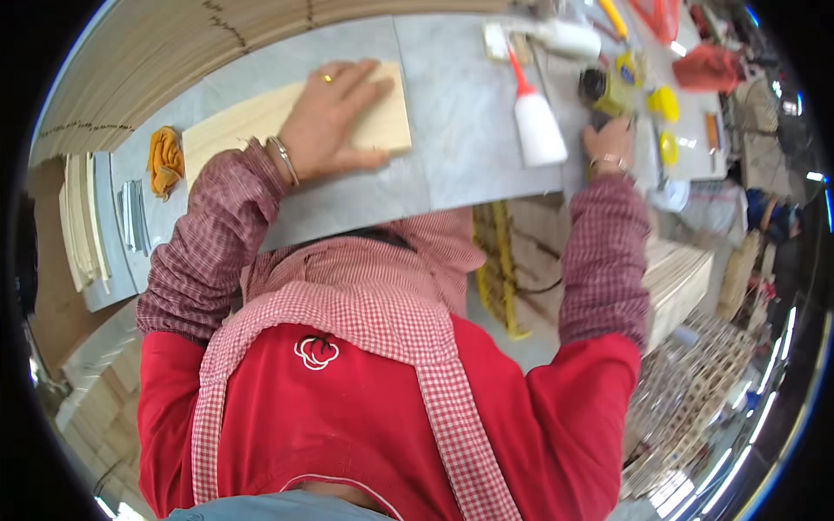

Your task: Assemble wooden frames using wood glue and a pneumatic nail gun.

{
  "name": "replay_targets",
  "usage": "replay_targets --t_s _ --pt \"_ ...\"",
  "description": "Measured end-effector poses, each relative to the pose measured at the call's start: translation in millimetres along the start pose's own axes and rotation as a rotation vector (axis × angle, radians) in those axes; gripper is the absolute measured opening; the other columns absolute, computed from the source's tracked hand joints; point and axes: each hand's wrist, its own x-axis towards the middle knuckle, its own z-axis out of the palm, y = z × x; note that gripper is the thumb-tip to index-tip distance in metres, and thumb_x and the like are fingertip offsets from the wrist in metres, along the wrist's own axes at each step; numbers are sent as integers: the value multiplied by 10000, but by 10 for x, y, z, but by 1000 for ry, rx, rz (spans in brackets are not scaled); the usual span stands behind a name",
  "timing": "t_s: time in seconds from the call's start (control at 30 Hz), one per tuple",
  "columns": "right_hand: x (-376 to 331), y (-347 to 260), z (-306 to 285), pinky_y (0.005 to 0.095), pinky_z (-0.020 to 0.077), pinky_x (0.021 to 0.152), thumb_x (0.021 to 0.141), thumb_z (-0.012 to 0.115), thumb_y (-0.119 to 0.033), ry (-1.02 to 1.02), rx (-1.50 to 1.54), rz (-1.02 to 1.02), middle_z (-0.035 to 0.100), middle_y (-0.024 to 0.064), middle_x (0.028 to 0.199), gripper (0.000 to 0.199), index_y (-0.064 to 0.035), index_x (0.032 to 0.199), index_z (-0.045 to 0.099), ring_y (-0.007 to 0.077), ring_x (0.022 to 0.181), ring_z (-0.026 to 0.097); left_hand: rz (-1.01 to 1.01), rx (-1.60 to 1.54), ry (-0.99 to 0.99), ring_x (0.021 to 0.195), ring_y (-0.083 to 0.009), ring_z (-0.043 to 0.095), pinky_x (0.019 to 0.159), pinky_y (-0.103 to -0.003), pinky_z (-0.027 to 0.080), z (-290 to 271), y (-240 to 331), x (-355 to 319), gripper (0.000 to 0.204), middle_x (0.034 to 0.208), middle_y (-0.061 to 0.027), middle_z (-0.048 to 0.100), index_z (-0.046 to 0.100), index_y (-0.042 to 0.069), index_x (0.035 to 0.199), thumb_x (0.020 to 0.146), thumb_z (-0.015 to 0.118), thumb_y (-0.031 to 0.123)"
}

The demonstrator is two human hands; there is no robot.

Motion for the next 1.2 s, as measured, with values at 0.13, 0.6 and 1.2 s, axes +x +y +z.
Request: replay_targets --t_s 0.13,0.6,1.2 --pt "181 249 129 427 504 703 719 621 -260 -67 59 37 633 203 881 469 40 1055 492 369 748 615 -35 -111 -74 1108 -344 422 1006 -419 296 -8 75 15 685 1248 -179 432 521 88 1186 660 623 515" --pt "-864 -1451 -1979 306 433 509 690 669 -225 -429 491 -518 604 88 634 317 28 878 635 196 518 522 -123 -127 -130 1142 -339 411 1000 -399 326 -56 78 26 744 1297 -158 430 512 89 1220 587 699 433" --pt "-858 -1684 -1931 244 352 415 695 707 -225 -592 495 -454 557 22 536 273 -22 873 664 109 418 445 -156 -129 -125 1135 -327 412 1007 -377 319 -57 69 25 750 1288 -157 443 514 92 1216 581 697 449"
